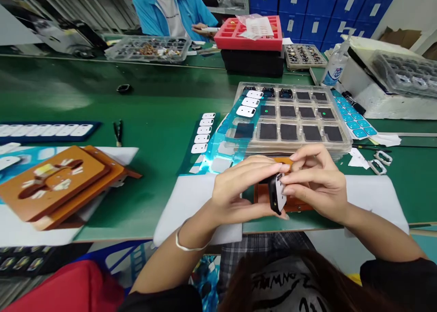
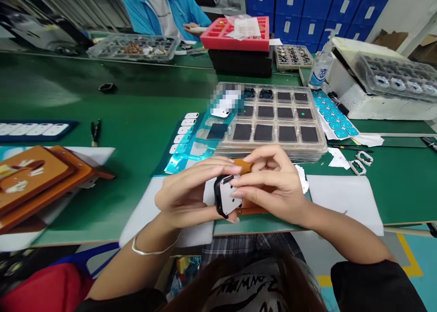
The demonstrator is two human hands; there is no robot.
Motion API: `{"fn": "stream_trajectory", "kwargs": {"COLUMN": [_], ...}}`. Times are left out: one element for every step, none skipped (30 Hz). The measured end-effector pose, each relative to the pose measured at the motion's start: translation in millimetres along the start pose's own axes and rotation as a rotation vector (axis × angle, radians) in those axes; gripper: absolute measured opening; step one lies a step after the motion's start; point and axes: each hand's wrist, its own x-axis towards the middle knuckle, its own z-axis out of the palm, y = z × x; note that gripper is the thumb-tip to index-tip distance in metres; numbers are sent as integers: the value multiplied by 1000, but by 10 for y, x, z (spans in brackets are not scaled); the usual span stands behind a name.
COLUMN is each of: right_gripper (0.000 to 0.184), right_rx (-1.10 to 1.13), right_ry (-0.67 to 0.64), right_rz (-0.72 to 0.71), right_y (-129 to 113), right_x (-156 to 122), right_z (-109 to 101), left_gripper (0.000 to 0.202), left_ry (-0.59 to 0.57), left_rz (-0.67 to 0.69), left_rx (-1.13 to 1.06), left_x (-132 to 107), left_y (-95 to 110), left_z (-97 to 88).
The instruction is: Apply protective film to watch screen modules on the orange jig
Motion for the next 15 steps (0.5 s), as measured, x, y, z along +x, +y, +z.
{"fn": "stream_trajectory", "kwargs": {"right_gripper": [5, 6, 9, 11, 13, 14, 14, 13, 12, 11, 11, 10, 10, 10, 9], "right_rx": [8, 14, 16, 12, 0, -18, -41, -68, -93, -115, -130, -137, -131, -111, -89], "right_ry": [-11, -21, -28, -33, -37, -39, -38, -33, -24, -14, -5, 3, 8, 4, 15], "right_rz": [29, 58, 81, 95, 98, 92, 76, 56, 32, 7, -18, -39, -48, -23, 18], "right_y": [-4, -9, -14, -19, -25, -31, -39, -50, -65, -85, -111, -142, -177, -212, -243], "right_x": [5, 11, 18, 27, 36, 43, 49, 51, 49, 44, 36, 26, 18, 13, 13], "right_z": [-11, -23, -35, -46, -54, -59, -63, -68, -76, -91, -116, -153, -203, -265, -337], "left_gripper": [86, 82, 78, 74, 71, 70, 70, 72, 74, 74, 73, 69, 65, 60, 56], "left_ry": [-15, -31, -47, -59, -65, -65, -60, -51, -38, -14, 22, 66, 115, 159, 194], "left_rz": [19, 37, 48, 50, 44, 34, 20, 8, -4, -22, -47, -82, -124, -170, -214], "left_rx": [-7, -11, -8, 3, 17, 29, 36, 41, 43, 42, 33, 15, -16, -61, -118], "left_x": [-2, -6, -10, -15, -19, -22, -24, -27, -29, -32, -36, -39, -42, -43, -42], "left_y": [0, 0, 1, 3, 6, 10, 14, 17, 19, 19, 18, 17, 16, 16, 19], "left_z": [5, 12, 20, 28, 36, 43, 49, 52, 53, 52, 47, 40, 32, 23, 14]}}
